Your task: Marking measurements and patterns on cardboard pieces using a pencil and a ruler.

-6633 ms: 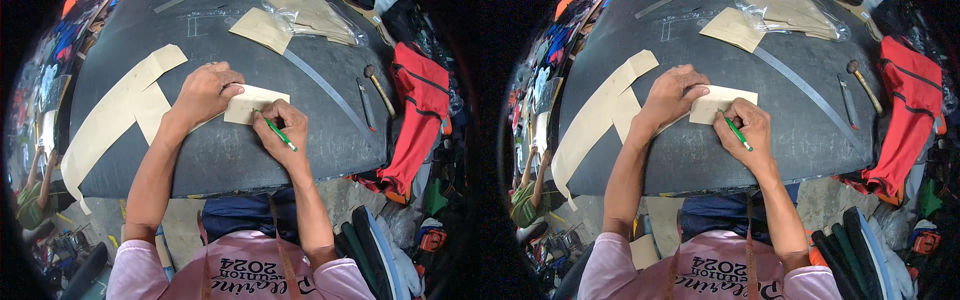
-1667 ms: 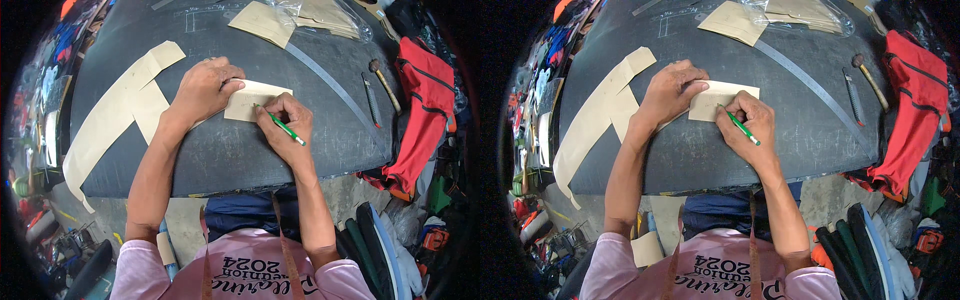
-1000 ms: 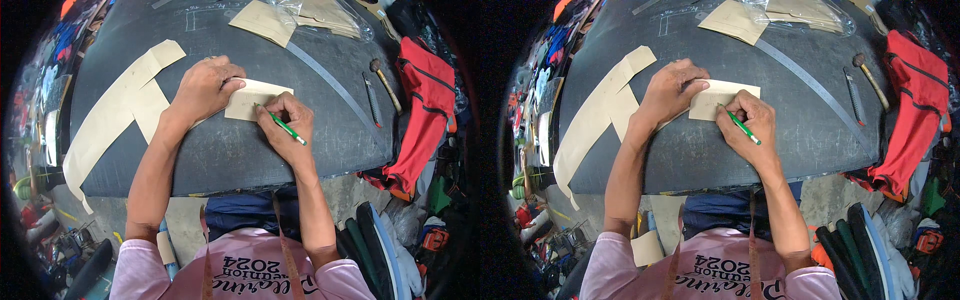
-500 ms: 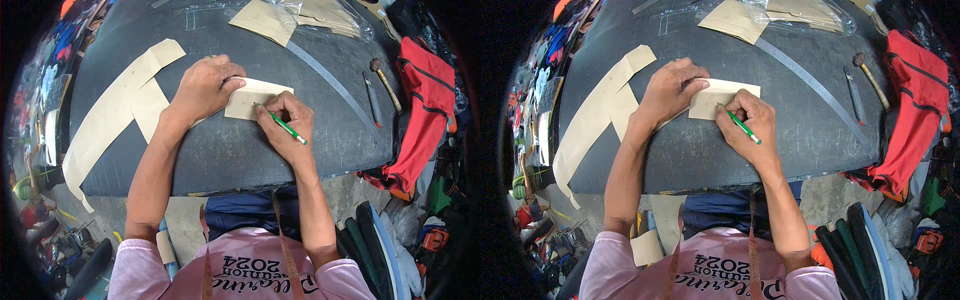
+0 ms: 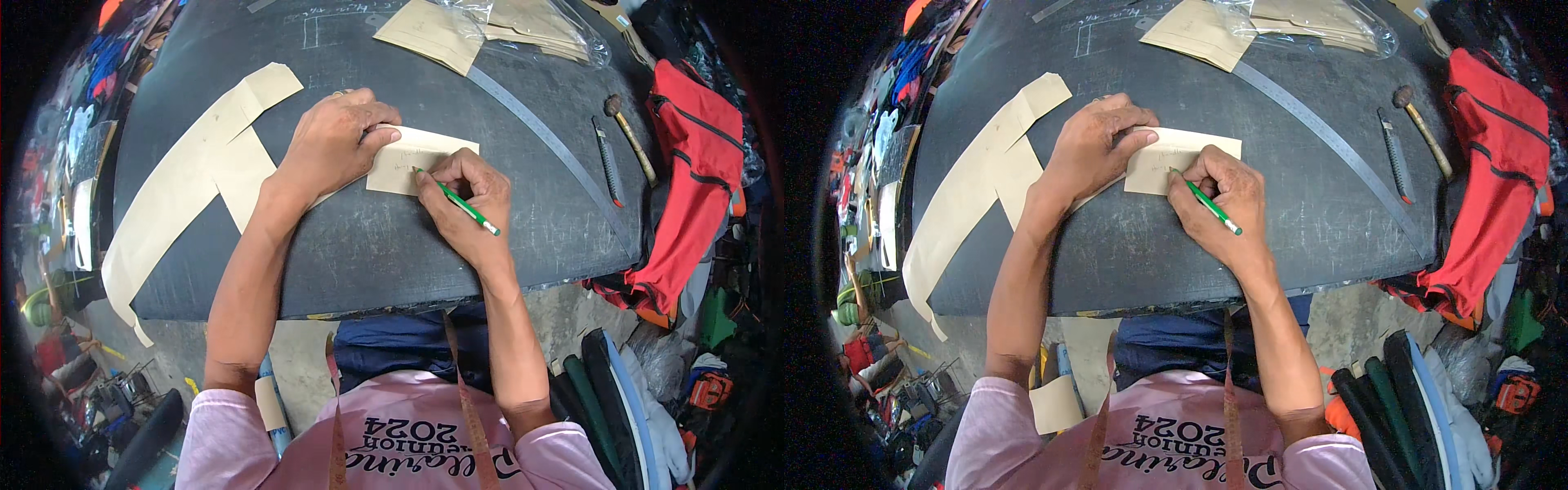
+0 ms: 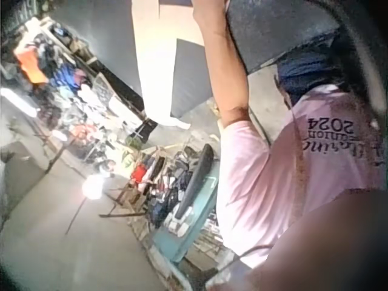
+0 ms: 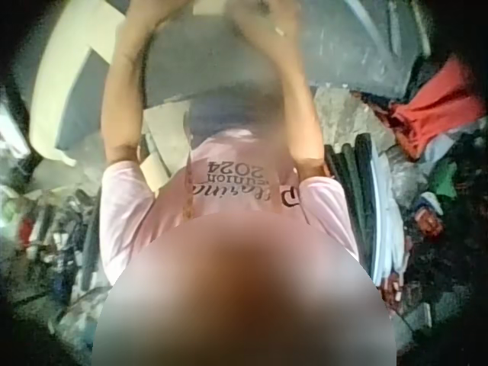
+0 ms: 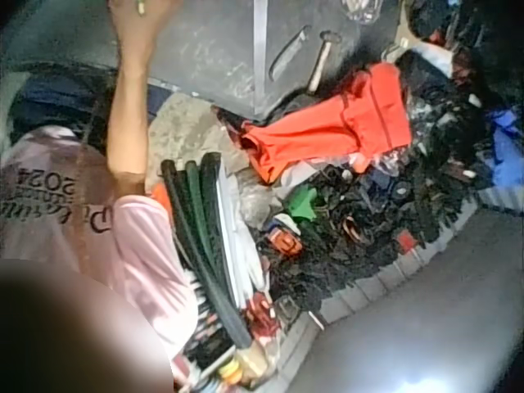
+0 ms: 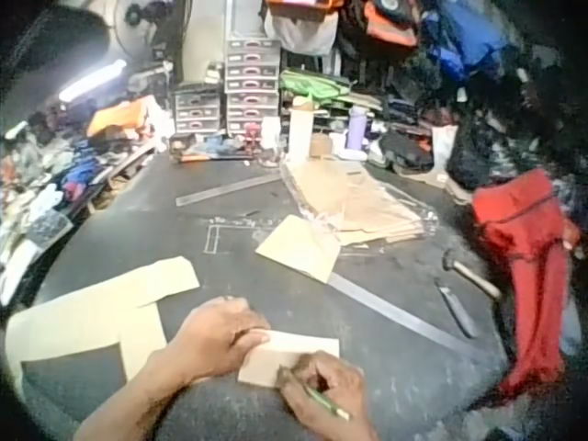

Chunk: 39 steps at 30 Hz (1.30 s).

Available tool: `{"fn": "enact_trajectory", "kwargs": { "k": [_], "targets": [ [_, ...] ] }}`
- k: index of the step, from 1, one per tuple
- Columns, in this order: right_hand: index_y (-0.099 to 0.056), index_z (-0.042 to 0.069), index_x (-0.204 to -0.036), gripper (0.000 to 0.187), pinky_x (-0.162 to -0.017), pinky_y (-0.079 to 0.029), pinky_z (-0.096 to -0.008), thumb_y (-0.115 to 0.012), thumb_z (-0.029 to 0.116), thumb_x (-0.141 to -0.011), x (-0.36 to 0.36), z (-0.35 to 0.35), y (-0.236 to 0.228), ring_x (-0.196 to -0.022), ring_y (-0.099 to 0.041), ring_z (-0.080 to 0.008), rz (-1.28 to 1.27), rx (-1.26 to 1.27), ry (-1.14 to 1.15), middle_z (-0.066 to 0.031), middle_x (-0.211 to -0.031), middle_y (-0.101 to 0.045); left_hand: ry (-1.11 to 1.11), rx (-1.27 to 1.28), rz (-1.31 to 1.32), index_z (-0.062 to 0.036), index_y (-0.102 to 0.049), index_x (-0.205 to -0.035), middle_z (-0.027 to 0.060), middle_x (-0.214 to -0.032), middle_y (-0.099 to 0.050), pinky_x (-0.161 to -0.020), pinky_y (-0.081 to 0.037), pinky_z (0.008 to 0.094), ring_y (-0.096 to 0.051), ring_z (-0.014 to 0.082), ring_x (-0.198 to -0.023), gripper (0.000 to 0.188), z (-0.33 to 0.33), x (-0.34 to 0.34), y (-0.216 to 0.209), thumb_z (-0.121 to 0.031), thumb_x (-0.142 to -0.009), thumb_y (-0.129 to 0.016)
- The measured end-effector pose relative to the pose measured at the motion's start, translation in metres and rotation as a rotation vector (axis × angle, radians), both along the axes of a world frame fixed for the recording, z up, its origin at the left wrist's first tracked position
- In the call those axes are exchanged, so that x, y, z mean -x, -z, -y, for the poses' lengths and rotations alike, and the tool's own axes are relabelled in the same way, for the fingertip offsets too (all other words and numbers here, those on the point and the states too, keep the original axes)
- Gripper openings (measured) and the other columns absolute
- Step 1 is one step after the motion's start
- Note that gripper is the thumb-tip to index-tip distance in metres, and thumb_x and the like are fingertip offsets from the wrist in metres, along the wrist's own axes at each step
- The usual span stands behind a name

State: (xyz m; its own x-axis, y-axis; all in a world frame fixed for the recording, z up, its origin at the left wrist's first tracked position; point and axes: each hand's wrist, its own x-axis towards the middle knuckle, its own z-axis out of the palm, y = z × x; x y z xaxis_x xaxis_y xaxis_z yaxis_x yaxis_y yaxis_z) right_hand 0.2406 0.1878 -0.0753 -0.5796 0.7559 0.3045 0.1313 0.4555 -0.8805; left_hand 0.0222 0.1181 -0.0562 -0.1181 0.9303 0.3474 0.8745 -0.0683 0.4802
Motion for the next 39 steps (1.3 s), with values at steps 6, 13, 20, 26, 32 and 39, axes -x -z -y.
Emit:
{"fn": "enact_trajectory", "kwargs": {
  "k": [6,13,20,26,32,39],
  "targets": [
    [-0.060,0.005,-0.075,0.027,-0.059,-0.039,-0.0266,-0.085,0.000,-0.087,-0.002,0.000,-0.001,-0.064,-0.049,-0.0048,-0.030,0.007,-0.027,0.0017,-0.070,-0.060,0.010,-0.011,0.007,-0.0062,-0.080,-0.109,0.0128,-0.092,-0.067,-0.086,-0.055,0.0436,-0.067,0.0346,-0.092,0.019,0.000,0.001,0.002,-0.021,-0.100,-0.075],
    [-0.062,0.005,-0.074,0.025,-0.058,-0.039,-0.0270,-0.084,-0.002,-0.085,-0.003,-0.001,-0.001,-0.062,-0.049,-0.0051,-0.017,0.025,-0.068,0.0022,-0.065,-0.057,0.015,-0.032,0.007,-0.0066,-0.080,-0.109,0.0124,-0.092,-0.067,-0.085,-0.055,0.0433,-0.067,0.0343,-0.091,0.018,-0.001,0.001,0.002,-0.020,-0.098,-0.077],
    [-0.068,0.003,-0.079,0.020,-0.059,-0.041,-0.0267,-0.087,0.003,-0.087,-0.002,0.002,-0.002,-0.063,-0.051,-0.0054,0.019,-0.002,-0.048,0.0000,-0.073,-0.066,0.018,-0.039,0.003,-0.0066,-0.080,-0.109,0.0123,-0.092,-0.069,-0.085,-0.055,0.0433,-0.068,0.0343,-0.091,0.018,0.000,0.001,0.004,-0.021,-0.098,-0.078],
    [-0.064,0.003,-0.078,0.023,-0.053,-0.040,-0.0316,-0.084,0.007,-0.089,0.003,0.004,-0.005,-0.056,-0.049,-0.0120,-0.014,-0.064,-0.059,-0.0047,-0.067,-0.055,0.004,-0.042,0.012,-0.0063,-0.081,-0.109,0.0123,-0.093,-0.070,-0.085,-0.056,0.0435,-0.068,0.0346,-0.091,0.018,0.000,0.000,0.001,-0.020,-0.097,-0.079],
    [-0.065,0.003,-0.079,0.022,-0.055,-0.046,-0.0365,-0.083,0.010,-0.090,0.006,0.004,-0.002,-0.056,-0.058,-0.0228,-0.018,-0.095,-0.079,-0.0103,-0.072,-0.063,0.007,-0.062,0.003,-0.0079,-0.082,-0.106,0.0107,-0.090,-0.069,-0.085,-0.057,0.0451,-0.069,0.0336,-0.090,0.016,-0.001,0.000,0.003,-0.021,-0.098,-0.077],
    [-0.062,0.002,-0.078,0.023,-0.056,-0.047,-0.0377,-0.081,0.008,-0.090,0.006,0.003,0.003,-0.058,-0.059,-0.0248,-0.049,-0.134,-0.080,-0.0112,-0.072,-0.063,0.004,-0.007,0.011,-0.0059,-0.081,-0.110,0.0118,-0.095,-0.071,-0.085,-0.055,0.0423,-0.068,0.0332,-0.092,0.019,0.000,0.001,0.002,-0.020,-0.098,-0.079]
  ]
}}
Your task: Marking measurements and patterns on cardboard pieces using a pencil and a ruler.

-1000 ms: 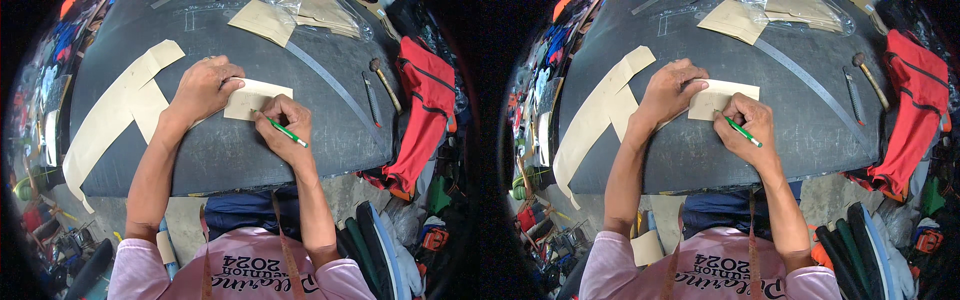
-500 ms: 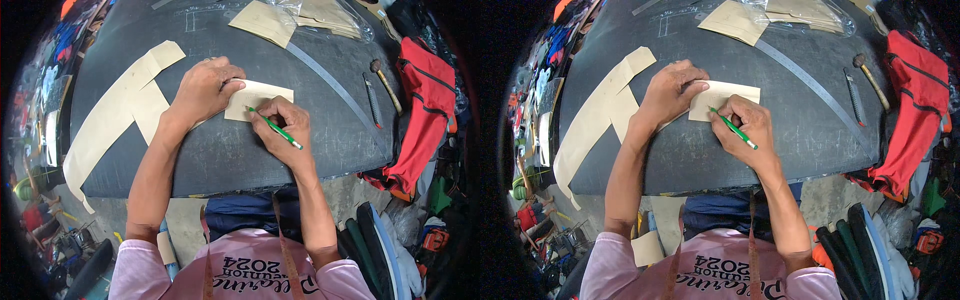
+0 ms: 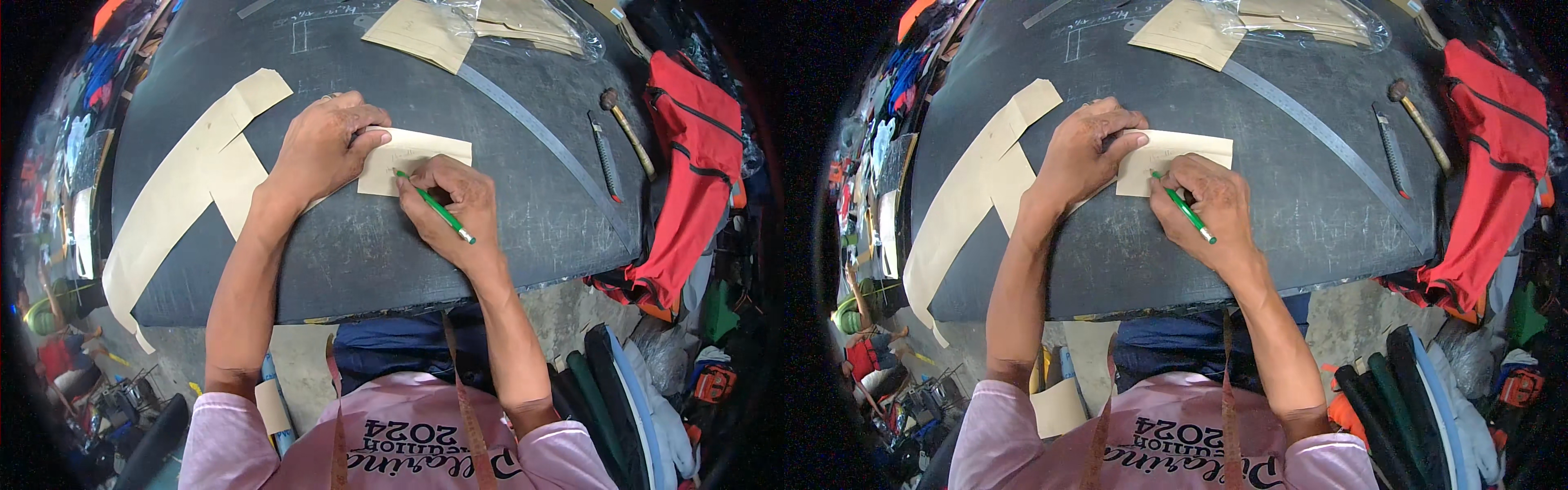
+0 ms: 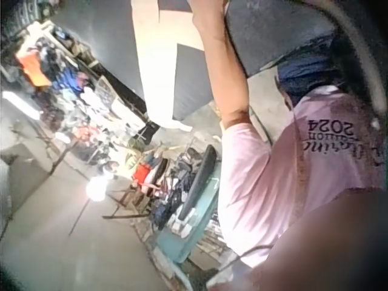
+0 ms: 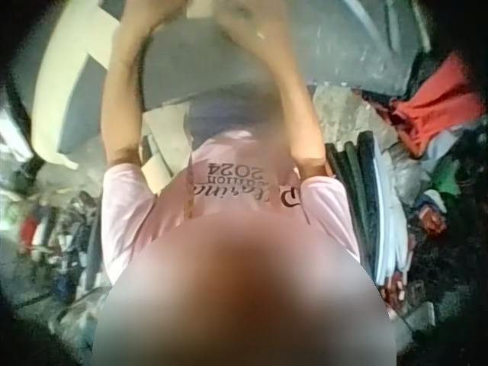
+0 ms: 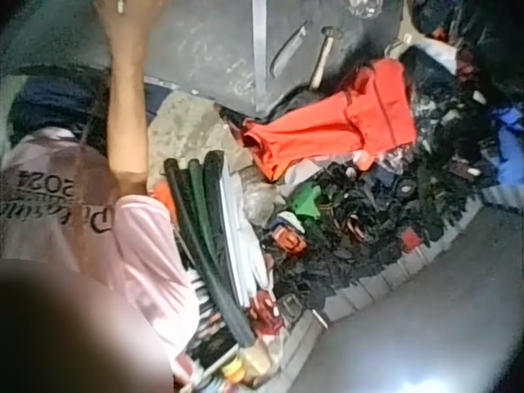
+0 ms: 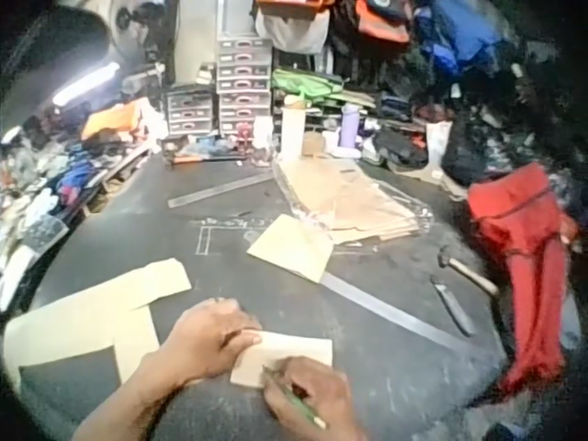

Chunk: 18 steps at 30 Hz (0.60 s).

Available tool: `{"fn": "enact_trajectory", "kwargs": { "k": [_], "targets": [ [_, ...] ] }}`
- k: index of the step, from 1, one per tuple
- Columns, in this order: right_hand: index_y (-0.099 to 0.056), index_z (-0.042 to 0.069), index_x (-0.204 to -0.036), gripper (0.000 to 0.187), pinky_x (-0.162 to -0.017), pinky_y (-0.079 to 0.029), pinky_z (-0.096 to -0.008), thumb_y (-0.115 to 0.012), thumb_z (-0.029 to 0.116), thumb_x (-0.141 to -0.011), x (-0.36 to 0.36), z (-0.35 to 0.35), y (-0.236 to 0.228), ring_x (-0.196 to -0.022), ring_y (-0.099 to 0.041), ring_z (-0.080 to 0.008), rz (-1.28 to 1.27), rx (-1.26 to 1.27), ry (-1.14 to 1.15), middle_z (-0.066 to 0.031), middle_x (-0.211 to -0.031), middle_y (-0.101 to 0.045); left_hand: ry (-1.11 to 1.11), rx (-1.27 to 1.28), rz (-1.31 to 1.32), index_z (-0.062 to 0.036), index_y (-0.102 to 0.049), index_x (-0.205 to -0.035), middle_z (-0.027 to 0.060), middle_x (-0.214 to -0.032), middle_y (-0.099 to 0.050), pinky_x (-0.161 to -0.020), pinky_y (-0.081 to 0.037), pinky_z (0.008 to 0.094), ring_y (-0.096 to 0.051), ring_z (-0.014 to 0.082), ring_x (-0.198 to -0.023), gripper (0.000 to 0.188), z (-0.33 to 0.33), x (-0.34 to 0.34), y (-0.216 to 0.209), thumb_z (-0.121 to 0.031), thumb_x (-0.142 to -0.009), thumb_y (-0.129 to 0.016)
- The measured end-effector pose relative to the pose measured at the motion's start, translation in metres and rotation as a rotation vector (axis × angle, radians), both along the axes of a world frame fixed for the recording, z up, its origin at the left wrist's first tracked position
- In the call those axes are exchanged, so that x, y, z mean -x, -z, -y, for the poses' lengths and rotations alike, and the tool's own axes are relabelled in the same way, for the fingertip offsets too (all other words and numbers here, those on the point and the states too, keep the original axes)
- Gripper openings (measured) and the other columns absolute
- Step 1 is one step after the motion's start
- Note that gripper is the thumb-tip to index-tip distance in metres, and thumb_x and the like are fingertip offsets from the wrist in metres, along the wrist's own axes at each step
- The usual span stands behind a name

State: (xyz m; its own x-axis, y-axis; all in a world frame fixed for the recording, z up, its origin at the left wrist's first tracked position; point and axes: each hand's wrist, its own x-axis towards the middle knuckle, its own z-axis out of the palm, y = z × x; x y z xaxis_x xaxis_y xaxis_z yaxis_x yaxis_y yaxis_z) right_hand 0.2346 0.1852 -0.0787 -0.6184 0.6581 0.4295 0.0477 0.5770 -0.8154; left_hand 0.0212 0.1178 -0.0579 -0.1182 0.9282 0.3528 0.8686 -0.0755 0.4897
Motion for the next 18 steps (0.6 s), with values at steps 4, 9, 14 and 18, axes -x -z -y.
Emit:
{"fn": "enact_trajectory", "kwargs": {
  "k": [4,9,14,18],
  "targets": [
    [-0.060,0.002,-0.076,0.025,-0.054,-0.044,-0.0371,-0.081,0.006,-0.088,-0.0024,-0.0013,-0.0019,-0.056,-0.055,-0.0228,0.005,0.006,0.040,-0.0101,-0.069,-0.058,0.005,-0.006,0.000,-0.0057,-0.080,-0.110,0.0118,-0.095,-0.070,-0.085,-0.055,0.0425,-0.068,0.0333,-0.092,0.018,-0.0013,-0.0008,0.0001,-0.020,-0.099,-0.078],
    [-0.059,0.002,-0.074,0.026,-0.052,-0.040,-0.0332,-0.081,0.005,-0.088,-0.0028,-0.0013,-0.0040,-0.054,-0.050,-0.0145,0.007,0.036,0.039,-0.0067,-0.067,-0.055,0.002,-0.001,0.012,-0.0054,-0.080,-0.110,0.0119,-0.094,-0.070,-0.085,-0.055,0.0428,-0.068,0.0330,-0.091,0.018,-0.0004,-0.0015,-0.0020,-0.020,-0.099,-0.078],
    [-0.068,0.002,-0.080,0.019,-0.058,-0.041,-0.0275,-0.085,0.004,-0.088,-0.0070,-0.0036,-0.0009,-0.063,-0.052,-0.0066,0.026,0.066,0.076,-0.0012,-0.073,-0.066,-0.014,0.008,-0.001,-0.0052,-0.080,-0.110,0.0121,-0.094,-0.069,-0.085,-0.055,0.0427,-0.067,0.0326,-0.091,0.019,-0.0002,-0.0017,-0.0011,-0.020,-0.098,-0.079],
    [-0.066,0.002,-0.078,0.021,-0.058,-0.041,-0.0274,-0.084,0.004,-0.089,-0.0054,-0.0017,-0.0022,-0.063,-0.052,-0.0067,0.041,0.105,0.080,-0.0012,-0.072,-0.065,-0.006,-0.001,-0.001,-0.0057,-0.080,-0.110,0.0121,-0.094,-0.069,-0.085,-0.055,0.0428,-0.067,0.0334,-0.092,0.019,-0.0002,-0.0006,0.0002,-0.021,-0.098,-0.078]
  ]
}}
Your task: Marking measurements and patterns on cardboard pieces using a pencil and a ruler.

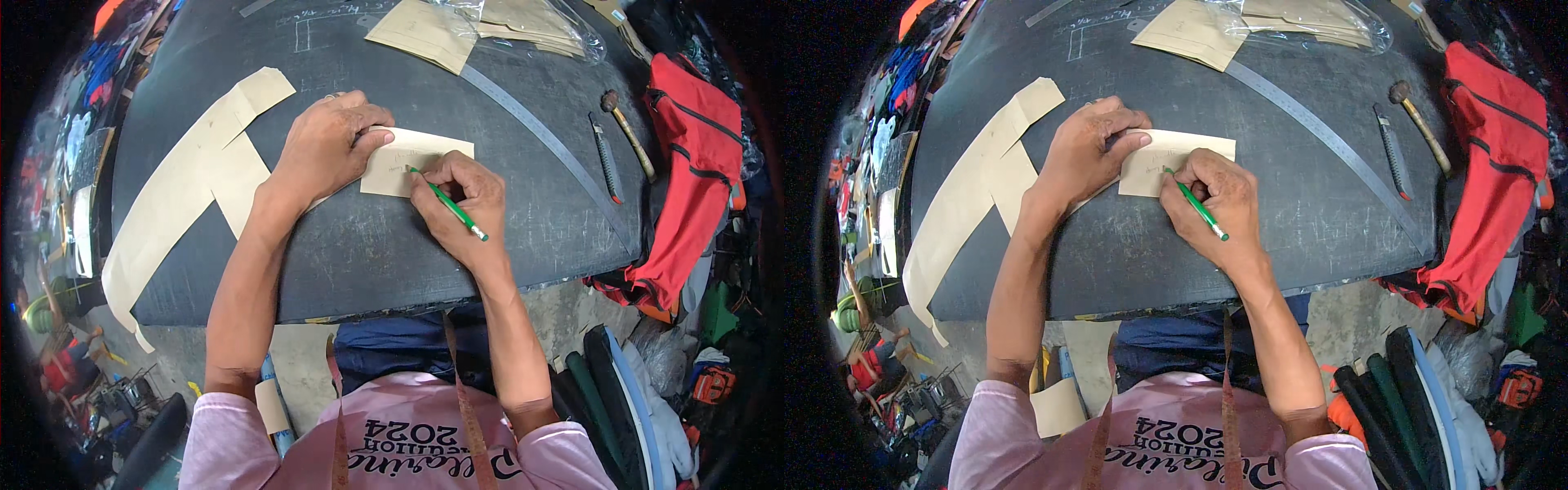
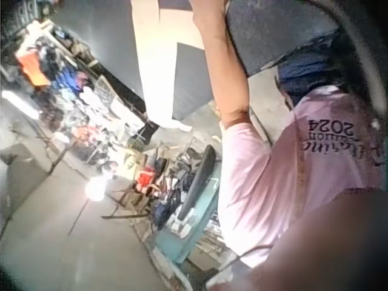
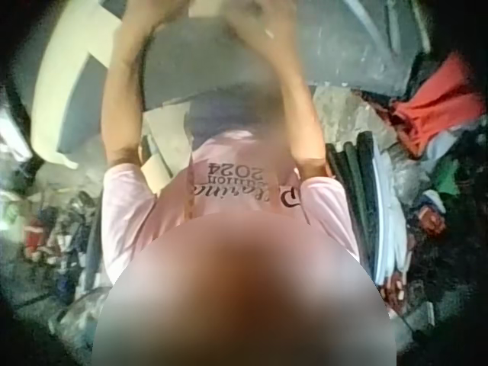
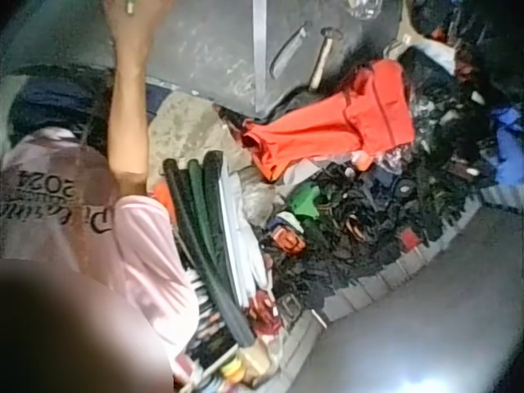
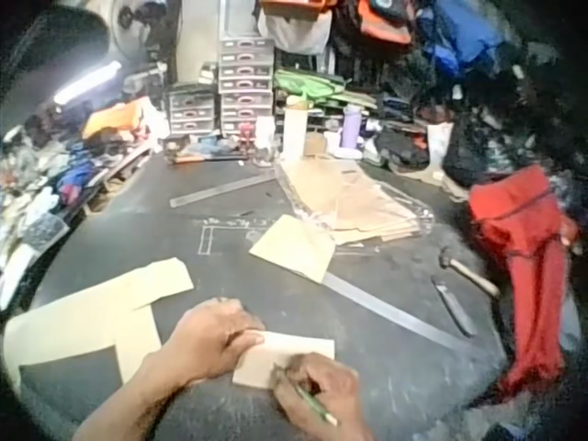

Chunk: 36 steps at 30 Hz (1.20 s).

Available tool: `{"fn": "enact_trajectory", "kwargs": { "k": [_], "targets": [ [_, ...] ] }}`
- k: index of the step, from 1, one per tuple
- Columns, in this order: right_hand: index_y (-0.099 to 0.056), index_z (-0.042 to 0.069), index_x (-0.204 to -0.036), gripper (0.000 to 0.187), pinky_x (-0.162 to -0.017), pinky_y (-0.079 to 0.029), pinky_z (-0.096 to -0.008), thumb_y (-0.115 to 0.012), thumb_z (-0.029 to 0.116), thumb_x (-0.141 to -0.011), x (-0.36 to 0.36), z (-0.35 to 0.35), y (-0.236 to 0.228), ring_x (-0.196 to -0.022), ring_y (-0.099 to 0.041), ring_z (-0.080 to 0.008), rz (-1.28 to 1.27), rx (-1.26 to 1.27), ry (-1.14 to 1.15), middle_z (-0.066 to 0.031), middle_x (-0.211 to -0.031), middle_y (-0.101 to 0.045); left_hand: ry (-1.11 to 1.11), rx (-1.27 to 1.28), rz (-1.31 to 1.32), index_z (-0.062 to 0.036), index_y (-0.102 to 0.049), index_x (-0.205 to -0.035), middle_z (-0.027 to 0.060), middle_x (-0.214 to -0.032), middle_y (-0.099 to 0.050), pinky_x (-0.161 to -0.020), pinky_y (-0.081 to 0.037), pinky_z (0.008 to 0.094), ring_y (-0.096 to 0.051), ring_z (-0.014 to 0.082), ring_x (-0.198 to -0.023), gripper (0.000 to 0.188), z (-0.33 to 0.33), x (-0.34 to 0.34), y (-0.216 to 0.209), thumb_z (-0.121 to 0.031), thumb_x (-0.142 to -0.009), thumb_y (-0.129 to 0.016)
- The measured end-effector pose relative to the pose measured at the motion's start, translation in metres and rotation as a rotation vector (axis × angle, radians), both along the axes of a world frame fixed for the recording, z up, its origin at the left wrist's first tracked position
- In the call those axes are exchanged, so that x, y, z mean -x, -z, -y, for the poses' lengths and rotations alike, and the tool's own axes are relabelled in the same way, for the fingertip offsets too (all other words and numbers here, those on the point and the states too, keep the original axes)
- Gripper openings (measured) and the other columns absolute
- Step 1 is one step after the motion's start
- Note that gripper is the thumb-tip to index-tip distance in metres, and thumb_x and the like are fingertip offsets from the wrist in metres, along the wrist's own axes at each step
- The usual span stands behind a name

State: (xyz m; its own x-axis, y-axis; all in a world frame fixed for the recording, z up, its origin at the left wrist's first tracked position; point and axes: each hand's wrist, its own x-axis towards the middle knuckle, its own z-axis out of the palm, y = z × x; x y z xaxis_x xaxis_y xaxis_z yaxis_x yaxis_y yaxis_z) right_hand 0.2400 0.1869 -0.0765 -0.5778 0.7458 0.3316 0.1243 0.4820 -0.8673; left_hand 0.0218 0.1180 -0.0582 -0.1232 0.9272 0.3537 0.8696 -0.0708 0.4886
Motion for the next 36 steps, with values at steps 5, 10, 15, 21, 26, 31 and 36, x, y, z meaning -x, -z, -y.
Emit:
{"fn": "enact_trajectory", "kwargs": {
  "k": [5,10,15,21,26,31,36],
  "targets": [
    [-0.064,0.002,-0.077,0.023,-0.058,-0.041,-0.0272,-0.084,0.004,-0.089,-0.0030,-0.0027,0.0011,-0.064,-0.051,-0.0069,0.017,0.006,-0.045,-0.0006,-0.072,-0.063,0.002,0.015,0.030,-0.0066,-0.080,-0.110,0.0118,-0.095,-0.069,-0.086,-0.055,0.0431,-0.068,0.0344,-0.094,0.019,0.0003,-0.0007,-0.0017,-0.021,-0.098,-0.078],
    [-0.063,0.002,-0.078,0.023,-0.058,-0.040,-0.0277,-0.083,0.004,-0.089,0.0014,-0.0024,0.0025,-0.063,-0.050,-0.0066,-0.013,-0.025,-0.031,0.0000,-0.070,-0.061,-0.007,0.011,0.040,-0.0073,-0.081,-0.110,0.0117,-0.095,-0.070,-0.087,-0.055,0.0432,-0.068,0.0342,-0.095,0.017,0.0001,-0.0009,-0.0015,-0.020,-0.098,-0.079],
    [-0.063,0.002,-0.078,0.024,-0.057,-0.039,-0.0283,-0.084,0.005,-0.089,0.0017,-0.0034,0.0049,-0.063,-0.049,-0.0065,-0.075,-0.032,0.001,-0.0004,-0.069,-0.060,-0.010,0.027,0.029,-0.0070,-0.081,-0.110,0.0117,-0.096,-0.070,-0.087,-0.055,0.0433,-0.068,0.0344,-0.095,0.018,-0.0004,-0.0020,-0.0024,-0.020,-0.098,-0.079],
    [-0.063,0.002,-0.078,0.023,-0.057,-0.039,-0.0283,-0.083,0.005,-0.089,-0.0009,-0.0022,0.0001,-0.063,-0.049,-0.0068,-0.016,-0.017,-0.013,-0.0007,-0.069,-0.059,-0.010,0.029,0.025,-0.0062,-0.080,-0.110,0.0119,-0.096,-0.070,-0.088,-0.055,0.0433,-0.068,0.0345,-0.096,0.018,-0.0002,-0.0028,-0.0034,-0.020,-0.099,-0.078],
    [-0.063,0.002,-0.076,0.023,-0.057,-0.039,-0.0287,-0.083,0.004,-0.088,-0.0017,-0.0026,0.0008,-0.063,-0.049,-0.0075,-0.025,-0.032,-0.016,-0.0007,-0.068,-0.057,-0.012,0.047,0.012,-0.0056,-0.080,-0.110,0.0125,-0.097,-0.071,-0.089,-0.055,0.0434,-0.069,0.0344,-0.096,0.019,0.0000,-0.0011,-0.0028,-0.021,-0.100,-0.077],
    [-0.063,0.002,-0.077,0.023,-0.057,-0.039,-0.0288,-0.083,0.004,-0.088,-0.0013,-0.0031,0.0018,-0.063,-0.049,-0.0074,-0.023,-0.043,-0.005,-0.0011,-0.069,-0.058,-0.005,0.047,0.010,-0.0048,-0.080,-0.110,0.0125,-0.098,-0.072,-0.090,-0.055,0.0435,-0.069,0.0344,-0.097,0.019,-0.0007,-0.0008,-0.0017,-0.021,-0.100,-0.076],
    [-0.061,0.002,-0.077,0.024,-0.057,-0.038,-0.0289,-0.083,0.003,-0.088,0.0018,-0.0036,0.0060,-0.063,-0.048,-0.0073,-0.064,-0.074,0.020,-0.0009,-0.069,-0.057,-0.013,0.054,0.010,-0.0047,-0.080,-0.110,0.0125,-0.099,-0.072,-0.091,-0.056,0.0435,-0.070,0.0345,-0.098,0.019,-0.0002,-0.0014,-0.0042,-0.021,-0.100,-0.076]
  ]
}}
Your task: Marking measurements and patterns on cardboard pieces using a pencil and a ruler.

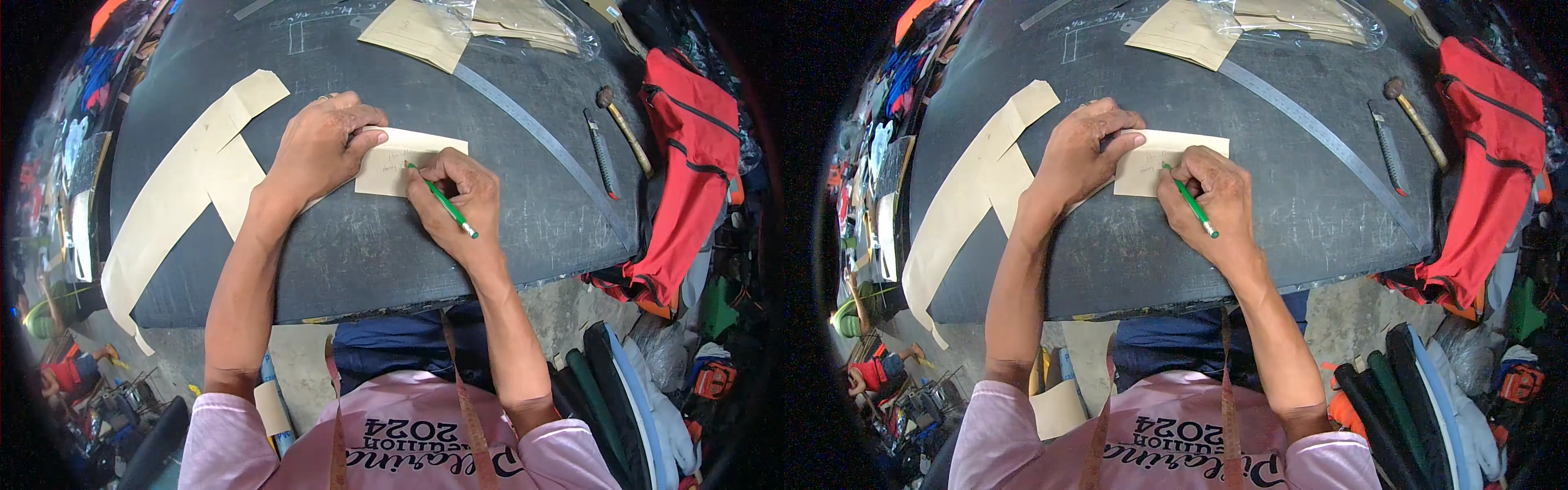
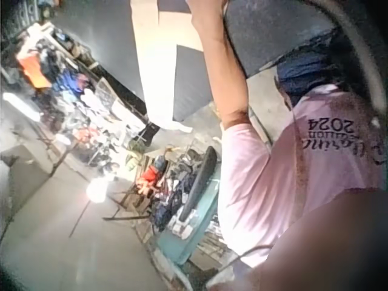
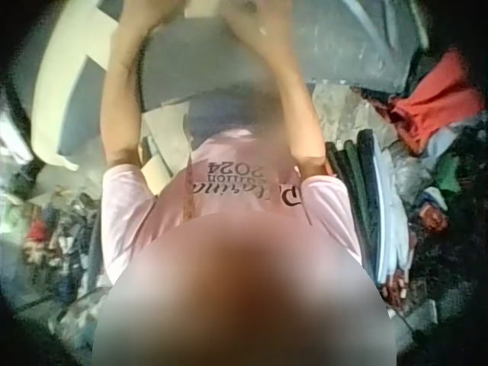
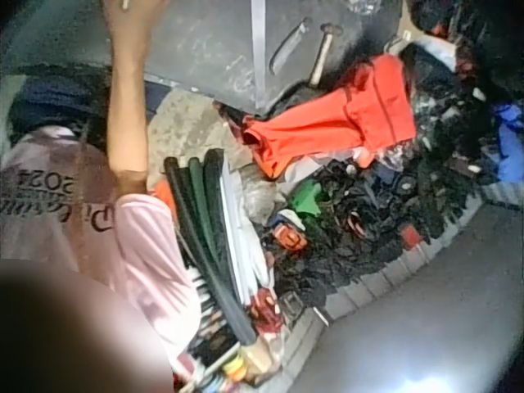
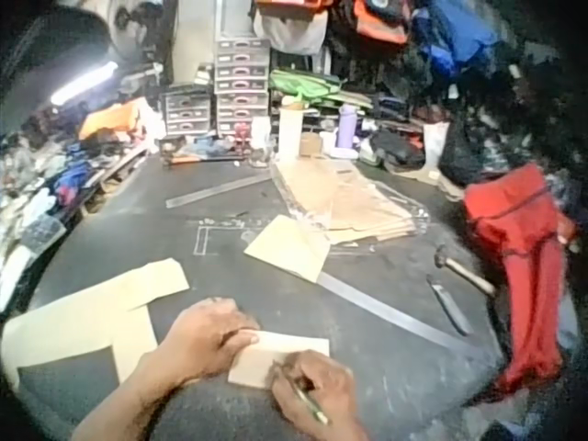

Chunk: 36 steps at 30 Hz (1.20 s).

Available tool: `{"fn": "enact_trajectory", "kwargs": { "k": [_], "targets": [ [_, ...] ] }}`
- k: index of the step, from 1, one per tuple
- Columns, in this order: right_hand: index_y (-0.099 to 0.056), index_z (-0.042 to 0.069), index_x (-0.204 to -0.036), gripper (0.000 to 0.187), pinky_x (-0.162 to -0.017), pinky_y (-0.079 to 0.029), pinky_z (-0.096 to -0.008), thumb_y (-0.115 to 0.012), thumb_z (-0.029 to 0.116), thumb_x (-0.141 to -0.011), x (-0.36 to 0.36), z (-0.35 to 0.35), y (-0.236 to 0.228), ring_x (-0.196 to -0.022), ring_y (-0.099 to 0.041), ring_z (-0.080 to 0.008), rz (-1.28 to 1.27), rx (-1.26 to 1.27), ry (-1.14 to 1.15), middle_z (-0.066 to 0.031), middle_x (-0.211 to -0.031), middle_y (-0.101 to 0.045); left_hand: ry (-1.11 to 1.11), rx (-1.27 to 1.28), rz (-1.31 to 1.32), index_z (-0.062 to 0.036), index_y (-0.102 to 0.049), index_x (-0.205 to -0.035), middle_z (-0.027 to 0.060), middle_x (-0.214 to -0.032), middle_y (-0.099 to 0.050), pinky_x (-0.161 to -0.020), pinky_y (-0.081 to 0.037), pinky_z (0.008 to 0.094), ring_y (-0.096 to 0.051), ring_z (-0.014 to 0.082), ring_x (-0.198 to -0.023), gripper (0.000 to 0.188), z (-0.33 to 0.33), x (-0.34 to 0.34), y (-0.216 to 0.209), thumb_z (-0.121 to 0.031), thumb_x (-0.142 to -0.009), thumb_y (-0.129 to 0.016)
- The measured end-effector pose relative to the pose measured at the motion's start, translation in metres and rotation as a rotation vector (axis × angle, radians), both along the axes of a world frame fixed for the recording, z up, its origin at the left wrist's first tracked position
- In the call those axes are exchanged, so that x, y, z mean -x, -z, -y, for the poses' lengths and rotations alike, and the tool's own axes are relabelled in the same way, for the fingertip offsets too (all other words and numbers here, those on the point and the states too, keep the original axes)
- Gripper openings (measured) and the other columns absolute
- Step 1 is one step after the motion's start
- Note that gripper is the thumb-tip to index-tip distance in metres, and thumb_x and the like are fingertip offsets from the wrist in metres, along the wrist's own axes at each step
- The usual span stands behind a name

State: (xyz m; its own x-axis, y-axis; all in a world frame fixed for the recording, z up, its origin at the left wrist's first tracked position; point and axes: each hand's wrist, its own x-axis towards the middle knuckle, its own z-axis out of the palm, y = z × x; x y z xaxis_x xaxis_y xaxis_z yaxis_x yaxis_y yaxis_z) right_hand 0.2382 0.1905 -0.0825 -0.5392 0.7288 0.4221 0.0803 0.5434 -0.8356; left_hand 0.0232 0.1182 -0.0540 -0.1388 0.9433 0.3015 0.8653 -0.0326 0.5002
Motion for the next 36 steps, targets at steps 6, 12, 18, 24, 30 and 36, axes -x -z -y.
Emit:
{"fn": "enact_trajectory", "kwargs": {
  "k": [6,12,18,24,30,36],
  "targets": [
    [-0.060,0.002,-0.076,0.025,-0.058,-0.038,-0.0286,-0.081,0.002,-0.088,-0.0038,0.0016,-0.0063,-0.065,-0.048,-0.0072,0.058,0.044,-0.028,-0.0004,-0.071,-0.057,-0.004,0.005,-0.002,-0.0050,-0.080,-0.110,0.0124,-0.099,-0.072,-0.091,-0.055,0.0433,-0.069,0.0343,-0.098,0.019,0.0004,0.0013,0.0027,-0.021,-0.100,-0.076],
    [-0.059,0.002,-0.076,0.025,-0.058,-0.039,-0.0294,-0.081,0.001,-0.088,-0.0026,0.0006,-0.0051,-0.064,-0.049,-0.0090,0.032,0.012,-0.008,-0.0016,-0.070,-0.058,-0.005,0.014,-0.006,-0.0055,-0.080,-0.110,0.0117,-0.100,-0.073,-0.091,-0.055,0.0429,-0.069,0.0338,-0.098,0.019,0.0004,-0.0004,0.0004,-0.021,-0.100,-0.076],
    [-0.059,0.001,-0.077,0.025,-0.059,-0.041,-0.0302,-0.081,0.002,-0.089,-0.0016,0.0000,-0.0044,-0.064,-0.051,-0.0104,0.049,-0.007,-0.005,-0.0032,-0.070,-0.058,-0.009,0.007,-0.006,-0.0059,-0.080,-0.111,0.0110,-0.100,-0.072,-0.090,-0.055,0.0421,-0.069,0.0329,-0.097,0.019,0.0003,0.0000,0.0012,-0.021,-0.100,-0.077],
    [-0.060,0.001,-0.077,0.024,-0.058,-0.041,-0.0307,-0.081,0.001,-0.089,-0.0011,-0.0013,-0.0041,-0.064,-0.052,-0.0114,0.023,-0.028,-0.032,-0.0037,-0.071,-0.059,-0.004,-0.005,-0.004,-0.0060,-0.080,-0.111,0.0116,-0.098,-0.072,-0.088,-0.055,0.0421,-0.069,0.0333,-0.096,0.020,-0.0001,-0.0010,0.0009,-0.022,-0.100,-0.078],
    [-0.060,0.001,-0.077,0.024,-0.057,-0.041,-0.0307,-0.080,0.000,-0.089,-0.0012,0.0004,-0.0023,-0.063,-0.053,-0.0118,-0.006,-0.076,-0.014,-0.0045,-0.071,-0.060,0.003,-0.033,0.001,-0.0058,-0.080,-0.111,0.0119,-0.096,-0.071,-0.088,-0.055,0.0425,-0.068,0.0338,-0.095,0.020,0.0007,-0.0003,0.0026,-0.022,-0.100,-0.078],
    [-0.061,0.001,-0.077,0.023,-0.056,-0.041,-0.0294,-0.080,0.000,-0.088,-0.0017,0.0004,-0.0042,-0.063,-0.053,-0.0103,0.030,-0.080,0.001,-0.0042,-0.071,-0.061,0.009,-0.041,0.007,-0.0060,-0.080,-0.110,0.0122,-0.095,-0.069,-0.086,-0.055,0.0427,-0.068,0.0339,-0.093,0.019,-0.0015,-0.0011,0.0023,-0.021,-0.099,-0.078]
  ]
}}
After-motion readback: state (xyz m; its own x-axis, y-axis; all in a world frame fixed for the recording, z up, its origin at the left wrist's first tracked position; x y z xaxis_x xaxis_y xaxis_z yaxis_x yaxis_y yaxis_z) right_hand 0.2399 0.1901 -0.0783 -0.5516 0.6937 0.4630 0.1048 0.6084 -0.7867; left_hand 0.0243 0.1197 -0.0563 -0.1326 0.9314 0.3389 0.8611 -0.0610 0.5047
